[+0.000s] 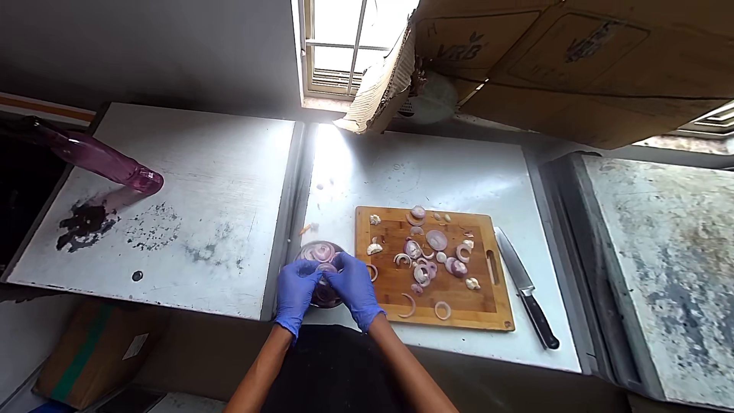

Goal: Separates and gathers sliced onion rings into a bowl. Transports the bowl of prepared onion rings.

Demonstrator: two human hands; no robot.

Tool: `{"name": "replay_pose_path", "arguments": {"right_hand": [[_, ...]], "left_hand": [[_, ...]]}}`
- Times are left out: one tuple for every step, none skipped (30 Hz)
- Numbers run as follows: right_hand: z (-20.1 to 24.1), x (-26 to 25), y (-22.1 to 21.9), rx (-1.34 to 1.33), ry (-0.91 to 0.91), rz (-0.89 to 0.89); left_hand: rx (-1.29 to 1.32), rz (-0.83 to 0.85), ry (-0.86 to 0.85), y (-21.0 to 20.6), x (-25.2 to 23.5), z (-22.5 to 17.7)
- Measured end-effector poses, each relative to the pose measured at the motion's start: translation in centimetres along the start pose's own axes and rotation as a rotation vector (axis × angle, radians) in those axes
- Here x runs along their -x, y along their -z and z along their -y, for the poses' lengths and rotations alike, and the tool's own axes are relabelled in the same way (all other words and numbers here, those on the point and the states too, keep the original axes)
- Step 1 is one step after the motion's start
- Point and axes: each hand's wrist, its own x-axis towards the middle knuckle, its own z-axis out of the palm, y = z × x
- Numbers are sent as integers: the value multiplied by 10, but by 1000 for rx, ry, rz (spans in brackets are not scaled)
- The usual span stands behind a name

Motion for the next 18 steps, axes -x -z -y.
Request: {"name": "replay_pose_path", "arguments": {"right_hand": [[-1,1,3,11,8,23],[-1,1,9,26,8,51],[-1,1,16,42,4,80],[-1,-2,24,47,7,90],[0,-7,30,46,12,74],[2,-15,35,44,33,27],[5,-25,39,45,71,-39],[9,-39,40,63,121,-105],[14,-56,41,96,173,-147],[20,-74,40,137,218,-150],[25,-96,37,168,262,-147],[29,-118,33,176,304,-159],[33,-139,30,182,331,-187],[38,-162,29,192,340,-232],[44,-185,30,215,330,-278],[50,-207,32,243,326,-319],[55,-225,35,279,330,-341],[59,-240,38,332,334,-340]], "left_hand": [[-7,-9,0,1,-2,2],[-9,-14,-2,1,-2,4],[-19,-15,-8,3,-2,6],[-39,-14,-15,5,-2,7],[-72,-10,-18,8,-3,8],[-113,-10,-13,11,-5,7],[-156,-15,-4,14,-7,3],[-187,-33,-5,17,-10,-2],[-209,-57,-18,21,-17,-7],[-239,-74,-37,24,-26,-13],[-276,-80,-58,27,-37,-19],[-322,-66,-83,28,-51,-24],[-383,-22,-108,29,-67,-29],[-453,46,-129,27,-82,-34],[-520,121,-154,24,-98,-38],[-585,194,-187,19,-112,-42],[-651,259,-225,13,-125,-45],[-723,325,-260,7,-136,-46]]}}
